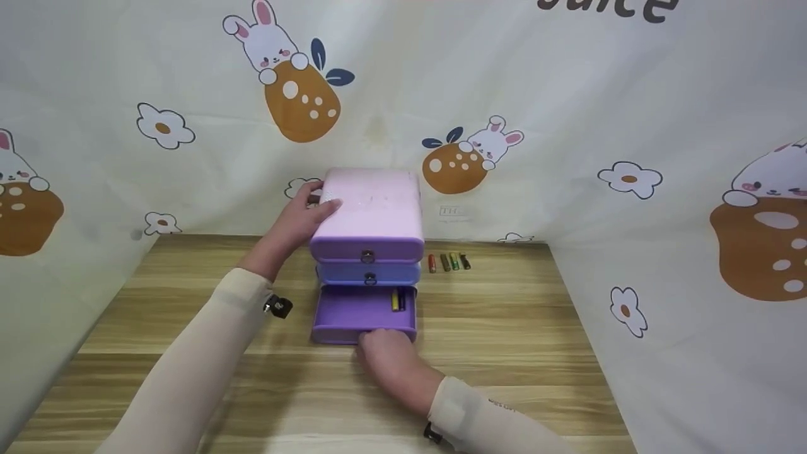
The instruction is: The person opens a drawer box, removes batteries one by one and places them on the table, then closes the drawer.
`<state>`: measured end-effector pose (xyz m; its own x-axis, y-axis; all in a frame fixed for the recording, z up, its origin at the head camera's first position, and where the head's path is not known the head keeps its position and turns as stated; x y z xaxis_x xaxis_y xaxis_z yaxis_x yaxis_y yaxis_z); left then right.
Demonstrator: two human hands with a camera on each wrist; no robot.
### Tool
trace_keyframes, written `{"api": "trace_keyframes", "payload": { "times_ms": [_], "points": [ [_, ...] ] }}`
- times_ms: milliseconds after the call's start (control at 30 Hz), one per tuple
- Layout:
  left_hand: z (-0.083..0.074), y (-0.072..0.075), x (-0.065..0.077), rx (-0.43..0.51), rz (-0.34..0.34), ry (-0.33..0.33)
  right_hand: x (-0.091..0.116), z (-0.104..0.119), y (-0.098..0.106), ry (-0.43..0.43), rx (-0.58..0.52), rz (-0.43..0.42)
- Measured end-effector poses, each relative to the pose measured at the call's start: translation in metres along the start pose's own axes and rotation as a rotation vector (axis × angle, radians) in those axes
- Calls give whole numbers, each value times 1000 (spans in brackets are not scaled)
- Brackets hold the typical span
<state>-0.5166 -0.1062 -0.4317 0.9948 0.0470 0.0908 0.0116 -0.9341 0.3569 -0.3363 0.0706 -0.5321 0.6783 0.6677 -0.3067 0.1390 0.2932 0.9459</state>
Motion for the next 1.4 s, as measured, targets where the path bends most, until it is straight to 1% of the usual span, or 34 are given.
{"api": "trace_keyframes", "payload": {
  "times_ms": [267,467,533,900,1200,1400],
  "points": [
    [0,1,0,-5,-11,3,6,8,3,21,-21,11],
    [1,1,-2,-13,-4,3,10,10,2,11,-64,54],
    [1,1,-2,-17,-7,2,11,11,2,11,-64,62],
    [0,1,-2,-8,-6,-15,19,19,7,34,-37,33],
    [2,0,-2,1,7,-9,25,25,7,28,-93,63],
    [3,-1,-1,9,13,3,28,28,7,26,-96,86]
  ]
}}
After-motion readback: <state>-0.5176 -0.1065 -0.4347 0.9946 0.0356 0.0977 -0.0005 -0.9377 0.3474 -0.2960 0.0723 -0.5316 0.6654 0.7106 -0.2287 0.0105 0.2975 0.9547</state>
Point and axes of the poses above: each hand's wrist, its own x-axis away from the middle knuckle, its own y-axis out of the back of the hand, z = x × y, the point moved 10 cm from there along -x, towards the middle knuckle, and after that the axes turned 7 degrees about y, right-handed, at the moved point
